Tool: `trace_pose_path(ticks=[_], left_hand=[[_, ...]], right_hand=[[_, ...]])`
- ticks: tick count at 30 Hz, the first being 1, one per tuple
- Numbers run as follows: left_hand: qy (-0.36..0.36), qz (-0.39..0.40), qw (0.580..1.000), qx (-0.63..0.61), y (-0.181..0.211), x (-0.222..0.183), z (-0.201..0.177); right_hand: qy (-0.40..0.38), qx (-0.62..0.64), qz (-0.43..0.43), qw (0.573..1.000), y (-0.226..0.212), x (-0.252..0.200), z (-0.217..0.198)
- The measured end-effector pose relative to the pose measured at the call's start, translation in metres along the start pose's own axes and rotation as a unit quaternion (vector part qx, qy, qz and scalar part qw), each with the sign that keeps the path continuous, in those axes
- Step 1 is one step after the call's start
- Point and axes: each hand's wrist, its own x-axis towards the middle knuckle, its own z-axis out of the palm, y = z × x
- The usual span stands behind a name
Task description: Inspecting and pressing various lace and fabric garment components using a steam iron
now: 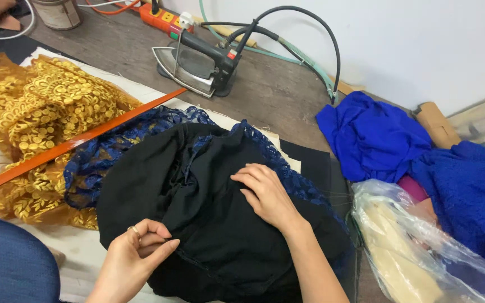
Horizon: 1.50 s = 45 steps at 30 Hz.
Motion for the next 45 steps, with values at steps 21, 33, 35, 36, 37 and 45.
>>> trace_pose_path(ticks=[21,33,35,36,37,45], left_hand=[[-0.098,0.022,0.97,-0.223,0.048,-0.012,0.011],[-0.13,0.028,0.98,-0.151,0.048,-0.009,0.005],[-0.13,0.092,0.98,-0.119,0.04,-0.007,0.005],[-0.13,0.092,0.98,-0.119,0.043,-0.008,0.005],[-0.125,0.071,0.983,-0.113,0.046,-0.009,0.004],[-0.115,0.028,0.985,-0.122,0.041,-0.007,0.003]], right_hand=[[0.095,0.27,0.159,0.945,-0.009,-0.077,-0.07],[0.064,0.232,0.177,0.954,-0.01,-0.085,-0.071],[0.066,0.236,0.161,0.956,-0.008,-0.087,-0.07],[0.066,0.236,0.161,0.956,-0.01,-0.085,-0.071],[0.062,0.237,0.161,0.956,-0.012,-0.084,-0.073],[0.049,0.235,0.157,0.958,-0.015,-0.08,-0.074]])
